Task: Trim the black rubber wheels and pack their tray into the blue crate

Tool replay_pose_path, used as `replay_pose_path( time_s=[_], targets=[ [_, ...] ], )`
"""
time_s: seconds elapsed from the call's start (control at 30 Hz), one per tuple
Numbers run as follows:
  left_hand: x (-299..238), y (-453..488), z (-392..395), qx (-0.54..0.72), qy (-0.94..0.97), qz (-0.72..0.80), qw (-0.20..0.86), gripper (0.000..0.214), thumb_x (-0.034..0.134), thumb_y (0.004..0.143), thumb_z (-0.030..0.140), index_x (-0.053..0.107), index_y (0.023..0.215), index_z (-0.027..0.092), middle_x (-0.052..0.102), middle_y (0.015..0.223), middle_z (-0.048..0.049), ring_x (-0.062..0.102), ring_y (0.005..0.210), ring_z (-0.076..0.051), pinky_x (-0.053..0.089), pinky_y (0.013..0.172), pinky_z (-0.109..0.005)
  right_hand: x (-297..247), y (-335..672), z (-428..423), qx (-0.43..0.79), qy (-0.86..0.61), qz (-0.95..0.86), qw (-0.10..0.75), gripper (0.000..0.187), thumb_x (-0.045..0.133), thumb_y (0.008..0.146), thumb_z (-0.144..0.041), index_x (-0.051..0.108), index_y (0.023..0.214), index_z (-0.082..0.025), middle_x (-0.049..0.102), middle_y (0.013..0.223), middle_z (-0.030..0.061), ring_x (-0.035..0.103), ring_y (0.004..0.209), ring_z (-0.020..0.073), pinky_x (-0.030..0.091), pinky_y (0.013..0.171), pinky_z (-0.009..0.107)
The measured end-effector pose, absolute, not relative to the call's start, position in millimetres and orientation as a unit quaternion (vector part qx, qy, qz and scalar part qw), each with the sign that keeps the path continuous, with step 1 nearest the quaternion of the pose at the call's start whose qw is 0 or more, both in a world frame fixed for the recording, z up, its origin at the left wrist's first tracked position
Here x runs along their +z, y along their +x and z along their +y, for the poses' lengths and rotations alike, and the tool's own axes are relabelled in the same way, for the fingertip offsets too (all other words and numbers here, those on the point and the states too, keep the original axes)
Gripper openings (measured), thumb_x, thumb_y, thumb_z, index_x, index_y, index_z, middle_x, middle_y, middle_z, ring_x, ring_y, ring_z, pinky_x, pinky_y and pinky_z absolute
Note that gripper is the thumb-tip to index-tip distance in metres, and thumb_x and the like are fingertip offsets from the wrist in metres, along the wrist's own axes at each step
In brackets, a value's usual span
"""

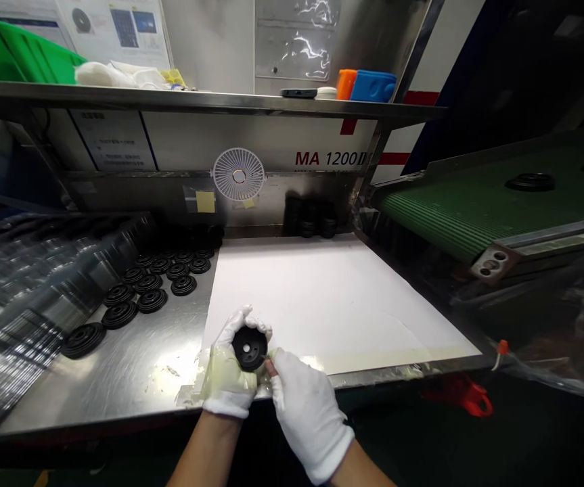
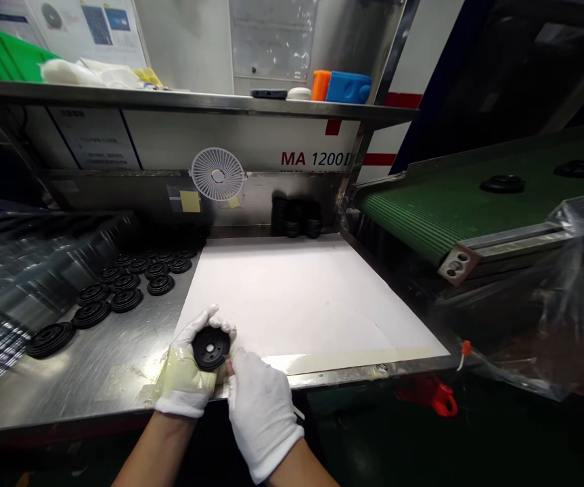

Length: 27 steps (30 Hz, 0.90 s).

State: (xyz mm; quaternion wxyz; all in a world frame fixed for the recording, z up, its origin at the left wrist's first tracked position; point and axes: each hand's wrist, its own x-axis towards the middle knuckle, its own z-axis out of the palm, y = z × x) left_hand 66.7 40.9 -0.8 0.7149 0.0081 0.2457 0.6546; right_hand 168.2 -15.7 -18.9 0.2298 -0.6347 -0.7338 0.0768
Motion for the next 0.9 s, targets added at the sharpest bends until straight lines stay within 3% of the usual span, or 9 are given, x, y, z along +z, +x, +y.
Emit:
replay_pose_path(
  time_s=[0.13,0.27,0.33,0.43,0.57,0.7,0.8,0.9],
  targets=[
    [-8.5,69.3,40.5,0.710,0.033,0.253,0.656,0.018,0.064,0.072,0.010,0.065,0.090,0.014,0.058,0.067,-0.0001,0.060,0.067,-0.012,0.055,0.074,-0.027,-26.0,156.7,-21.9,0.073,-0.631,-0.730,0.252,0.021,0.034,0.091,-0.027,0.052,0.079,-0.024,0.059,0.067,-0.0004,0.050,0.057,0.0168,0.020,0.055,0.032],
    [-6.0,60.6,33.3,0.661,0.066,0.248,0.705,0.037,0.053,0.074,0.013,0.061,0.110,0.012,0.065,0.096,-0.0139,0.063,0.089,-0.025,0.054,0.079,-0.043,-21.7,162.0,-17.6,0.068,-0.616,-0.739,0.265,0.024,0.033,0.092,-0.029,0.052,0.079,-0.024,0.059,0.067,-0.0009,0.049,0.055,0.0166,0.021,0.054,0.031],
    [-2.7,57.1,31.0,0.614,0.051,0.252,0.746,0.037,0.049,0.073,0.015,0.062,0.107,0.008,0.065,0.090,-0.0165,0.064,0.081,-0.027,0.055,0.071,-0.045,-19.5,168.0,-14.7,0.069,-0.609,-0.742,0.272,0.022,0.034,0.092,-0.027,0.053,0.082,-0.024,0.060,0.071,-0.0004,0.052,0.060,0.0170,0.024,0.056,0.030],
    [-0.4,58.6,31.8,0.624,0.032,0.251,0.739,0.022,0.054,0.074,0.014,0.064,0.092,0.008,0.059,0.067,-0.0062,0.059,0.063,-0.018,0.055,0.063,-0.034,-20.6,172.0,-15.1,0.068,-0.625,-0.732,0.261,0.021,0.035,0.092,-0.027,0.053,0.083,-0.023,0.060,0.071,0.0000,0.052,0.061,0.0172,0.025,0.057,0.030],
    [-3.7,67.6,37.0,0.651,0.010,0.231,0.723,0.006,0.061,0.076,0.015,0.063,0.081,0.011,0.055,0.063,-0.0012,0.055,0.060,-0.012,0.053,0.062,-0.026,-26.4,163.7,-24.7,0.066,-0.635,-0.726,0.257,0.021,0.035,0.091,-0.026,0.052,0.079,-0.023,0.058,0.067,-0.0013,0.051,0.057,0.0167,0.022,0.055,0.031],
    [-6.5,68.1,36.2,0.688,0.012,0.242,0.684,0.011,0.061,0.075,0.013,0.064,0.085,0.013,0.058,0.069,-0.0022,0.059,0.067,-0.014,0.054,0.072,-0.032,-26.2,156.3,-28.9,0.060,-0.628,-0.730,0.263,0.021,0.036,0.091,-0.027,0.051,0.076,-0.023,0.057,0.064,-0.0018,0.050,0.055,0.0163,0.020,0.054,0.031],
    [-4.1,61.7,31.5,0.639,0.061,0.230,0.731,0.032,0.054,0.075,0.014,0.062,0.106,0.011,0.064,0.089,-0.0130,0.062,0.086,-0.026,0.054,0.076,-0.044,-22.3,161.2,-24.6,0.061,-0.626,-0.733,0.259,0.020,0.036,0.090,-0.026,0.052,0.078,-0.024,0.059,0.066,-0.0010,0.051,0.057,0.0167,0.021,0.054,0.031],
    [-0.7,59.2,29.5,0.592,0.072,0.220,0.772,0.036,0.051,0.073,0.015,0.062,0.106,0.008,0.063,0.081,-0.0135,0.062,0.077,-0.026,0.054,0.071,-0.045,-21.3,169.8,-20.3,0.068,-0.626,-0.730,0.264,0.020,0.036,0.091,-0.025,0.054,0.082,-0.023,0.060,0.070,0.0001,0.053,0.061,0.0171,0.024,0.057,0.030]
  ],
)
